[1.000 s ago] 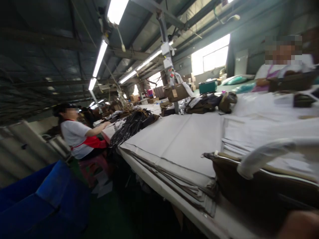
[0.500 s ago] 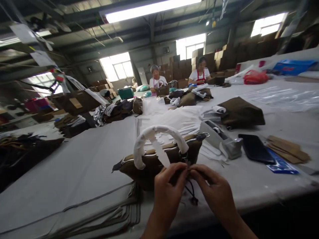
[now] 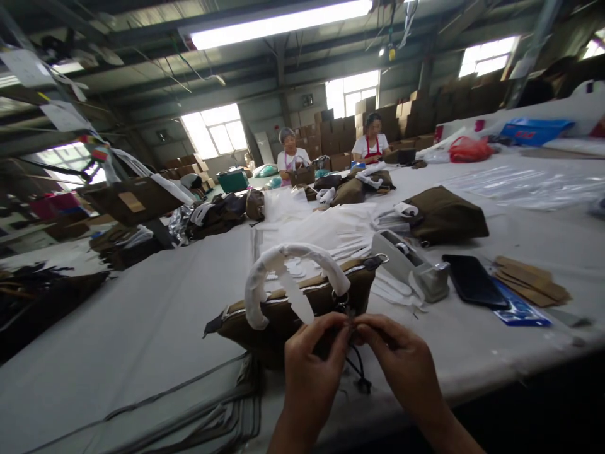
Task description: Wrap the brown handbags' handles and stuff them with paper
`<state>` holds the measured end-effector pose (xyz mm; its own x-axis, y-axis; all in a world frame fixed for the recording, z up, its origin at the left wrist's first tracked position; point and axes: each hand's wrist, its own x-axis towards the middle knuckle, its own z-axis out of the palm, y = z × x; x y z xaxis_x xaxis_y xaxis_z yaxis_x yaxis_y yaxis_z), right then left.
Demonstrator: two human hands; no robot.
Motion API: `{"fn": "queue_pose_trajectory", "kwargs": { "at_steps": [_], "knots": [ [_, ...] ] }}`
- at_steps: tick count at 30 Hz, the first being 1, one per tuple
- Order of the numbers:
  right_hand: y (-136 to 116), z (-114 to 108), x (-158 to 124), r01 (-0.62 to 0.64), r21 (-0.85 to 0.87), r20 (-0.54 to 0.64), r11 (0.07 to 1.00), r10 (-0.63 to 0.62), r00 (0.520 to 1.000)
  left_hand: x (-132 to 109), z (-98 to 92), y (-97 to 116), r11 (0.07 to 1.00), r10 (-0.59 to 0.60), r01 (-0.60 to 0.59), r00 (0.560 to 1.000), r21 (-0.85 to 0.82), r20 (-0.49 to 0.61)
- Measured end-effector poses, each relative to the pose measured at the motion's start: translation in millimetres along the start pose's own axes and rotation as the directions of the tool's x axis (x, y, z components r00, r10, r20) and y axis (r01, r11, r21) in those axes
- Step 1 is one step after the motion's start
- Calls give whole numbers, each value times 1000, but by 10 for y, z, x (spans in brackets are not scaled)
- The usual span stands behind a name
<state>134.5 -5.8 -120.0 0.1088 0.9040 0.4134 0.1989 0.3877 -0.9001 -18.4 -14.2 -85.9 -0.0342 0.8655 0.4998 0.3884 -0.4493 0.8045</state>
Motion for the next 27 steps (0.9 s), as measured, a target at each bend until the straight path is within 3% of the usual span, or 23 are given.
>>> {"fn": "queue_pose_trajectory", "kwargs": {
  "at_steps": [13,22,24,27],
  "knots": [
    [-37,7,-2,108,-79,-7,991,-109,994,-4,-14,67,999,-28,29,999,-36,29],
    [-34,52,0,164,-77,-40,983,-167,985,-23,42,-12,1000,30,-30,1000,2,10],
    [17,33,5,160,-81,-39,984,-163,986,-51,39,-45,998,56,-55,998,34,-24],
    [114,6,22,100,-131,-113,986,-115,987,-97,17,-97,991,60,-40,985,124,-164]
  ]
}}
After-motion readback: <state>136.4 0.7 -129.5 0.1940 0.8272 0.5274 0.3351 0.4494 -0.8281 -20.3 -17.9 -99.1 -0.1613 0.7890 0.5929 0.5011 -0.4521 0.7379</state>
